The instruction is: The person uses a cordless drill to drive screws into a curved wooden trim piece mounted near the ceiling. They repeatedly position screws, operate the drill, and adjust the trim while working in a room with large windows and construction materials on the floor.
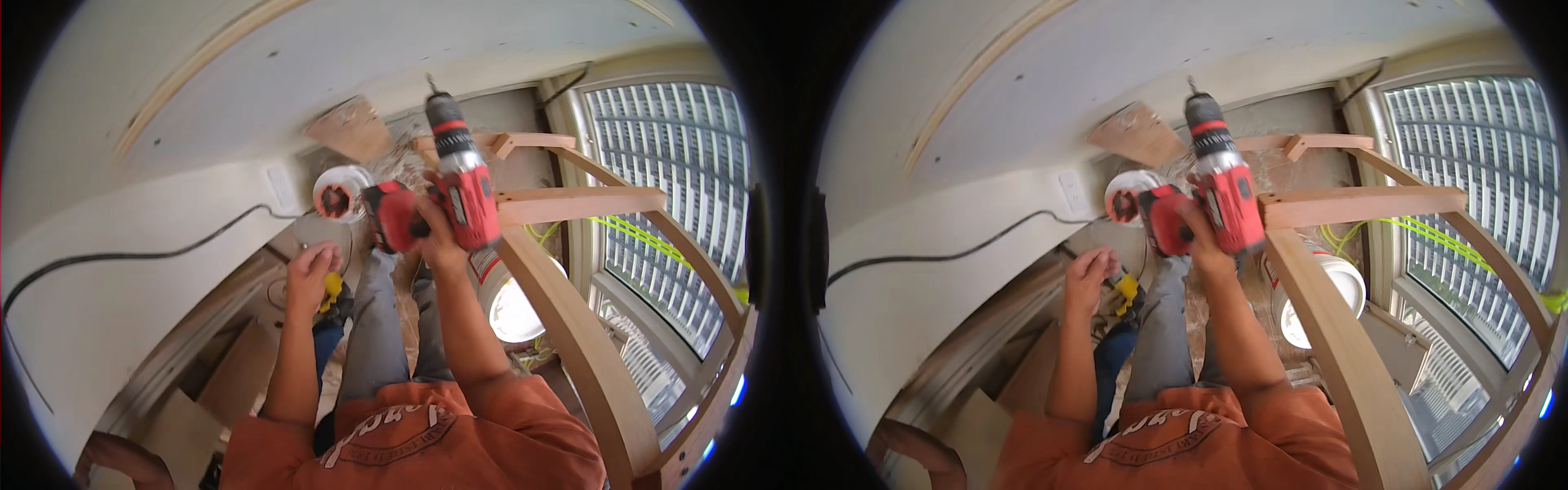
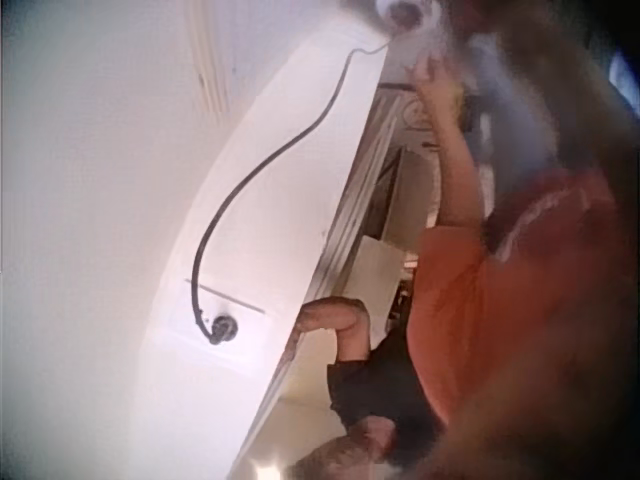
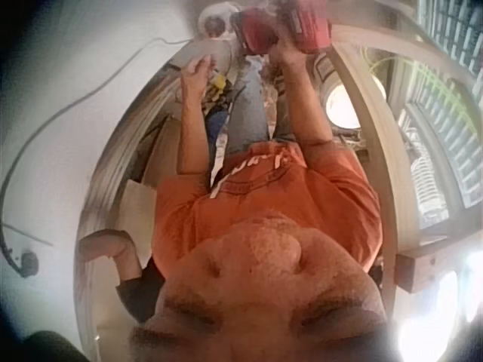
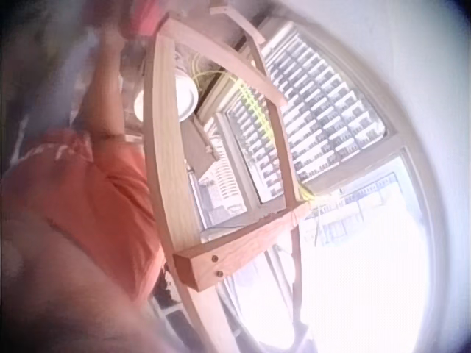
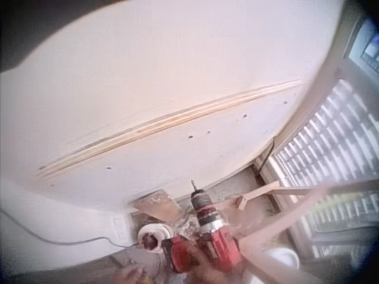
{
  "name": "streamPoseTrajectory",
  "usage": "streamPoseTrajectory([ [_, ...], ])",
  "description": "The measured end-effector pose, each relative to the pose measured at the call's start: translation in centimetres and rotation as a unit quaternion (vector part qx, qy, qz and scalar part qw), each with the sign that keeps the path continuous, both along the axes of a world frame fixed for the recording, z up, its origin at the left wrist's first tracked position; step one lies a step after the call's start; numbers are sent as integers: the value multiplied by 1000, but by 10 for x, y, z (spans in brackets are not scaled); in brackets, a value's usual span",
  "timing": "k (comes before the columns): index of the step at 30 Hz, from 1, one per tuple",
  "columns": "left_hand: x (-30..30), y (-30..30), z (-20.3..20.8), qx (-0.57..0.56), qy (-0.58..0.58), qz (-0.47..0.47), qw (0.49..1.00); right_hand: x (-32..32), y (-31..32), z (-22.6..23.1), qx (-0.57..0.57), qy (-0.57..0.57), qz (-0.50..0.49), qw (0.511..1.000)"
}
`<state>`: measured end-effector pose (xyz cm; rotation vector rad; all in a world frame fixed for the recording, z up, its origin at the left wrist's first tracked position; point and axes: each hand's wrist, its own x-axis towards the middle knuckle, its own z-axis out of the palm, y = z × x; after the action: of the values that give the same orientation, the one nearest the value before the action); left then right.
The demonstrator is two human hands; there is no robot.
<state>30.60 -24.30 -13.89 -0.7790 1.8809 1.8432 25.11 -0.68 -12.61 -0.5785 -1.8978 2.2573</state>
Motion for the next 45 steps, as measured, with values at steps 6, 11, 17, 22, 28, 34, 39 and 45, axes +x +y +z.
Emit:
streamPoseTrajectory([
  [6, 5, -27, -152, -165, -58, -71, 982, 103, 17, -21, 24, -189, 103, 976],
  [11, -25, -9, -253, -397, 66, -167, 900, 149, 30, -39, 60, -245, 147, 956],
  [17, -58, -3, -303, -410, -62, -103, 904, 173, 42, -56, 72, -280, 170, 942],
  [22, -60, 4, -321, -438, -89, -167, 879, 162, 47, -49, 107, -266, 140, 948],
  [28, -59, -33, -346, -443, -84, -196, 871, 157, 47, -54, 114, -213, 174, 955],
  [34, -50, -26, -299, -441, -51, -179, 878, 142, 52, -43, 105, -265, 200, 938],
  [39, -58, -36, -286, -461, -68, -298, 833, 137, 45, -45, 83, -261, 195, 942],
  [45, -70, -6, -296, -510, -108, -288, 803, 148, 49, -54, 89, -256, 192, 943],
])
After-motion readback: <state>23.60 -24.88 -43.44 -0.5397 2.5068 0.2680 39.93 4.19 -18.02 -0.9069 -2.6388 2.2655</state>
